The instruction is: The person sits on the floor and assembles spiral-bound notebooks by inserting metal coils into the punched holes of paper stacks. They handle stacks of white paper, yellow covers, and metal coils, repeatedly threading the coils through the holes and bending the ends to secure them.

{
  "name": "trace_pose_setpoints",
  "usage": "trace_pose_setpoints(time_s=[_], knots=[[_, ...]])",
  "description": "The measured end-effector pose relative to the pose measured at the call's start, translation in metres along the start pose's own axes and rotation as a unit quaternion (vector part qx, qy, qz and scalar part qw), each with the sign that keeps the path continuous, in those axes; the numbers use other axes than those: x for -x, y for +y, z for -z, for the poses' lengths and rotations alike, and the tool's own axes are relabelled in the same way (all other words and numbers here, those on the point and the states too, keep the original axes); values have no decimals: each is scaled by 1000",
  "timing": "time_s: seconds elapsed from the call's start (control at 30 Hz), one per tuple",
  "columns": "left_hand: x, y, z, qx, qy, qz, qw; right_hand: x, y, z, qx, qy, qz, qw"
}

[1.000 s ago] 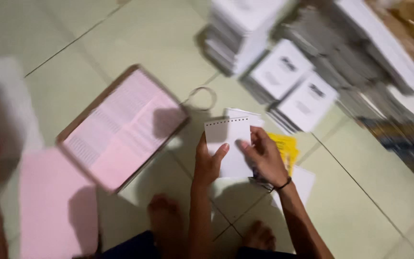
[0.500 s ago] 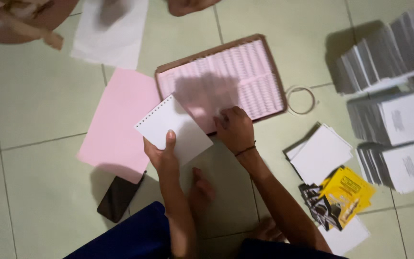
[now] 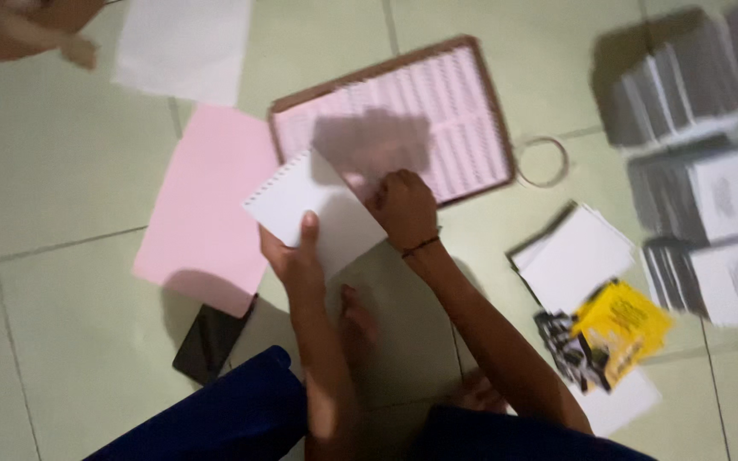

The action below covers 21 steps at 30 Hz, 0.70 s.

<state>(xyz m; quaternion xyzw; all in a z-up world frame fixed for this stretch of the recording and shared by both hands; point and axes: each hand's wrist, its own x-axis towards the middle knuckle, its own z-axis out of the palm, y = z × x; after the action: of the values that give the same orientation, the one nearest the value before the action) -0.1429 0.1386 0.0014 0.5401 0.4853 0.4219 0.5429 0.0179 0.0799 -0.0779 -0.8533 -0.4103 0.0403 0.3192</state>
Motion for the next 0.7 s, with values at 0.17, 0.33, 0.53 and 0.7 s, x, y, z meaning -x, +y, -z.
trace_pose_setpoints(time_s=[0.17, 0.33, 0.53, 0.7], knots=[[8, 39, -46, 19, 15, -109, 994, 33, -15, 123, -153, 95, -56, 982], [53, 88, -86, 56, -151, -147, 976, 121, 20, 224, -188, 155, -141, 960], [125, 61, -149, 48, -209, -104, 971, 262, 47, 247, -249, 315, -312, 861], [190, 79, -184, 109, -312, -29, 943, 299, 12, 241, -143, 322, -333, 875]])
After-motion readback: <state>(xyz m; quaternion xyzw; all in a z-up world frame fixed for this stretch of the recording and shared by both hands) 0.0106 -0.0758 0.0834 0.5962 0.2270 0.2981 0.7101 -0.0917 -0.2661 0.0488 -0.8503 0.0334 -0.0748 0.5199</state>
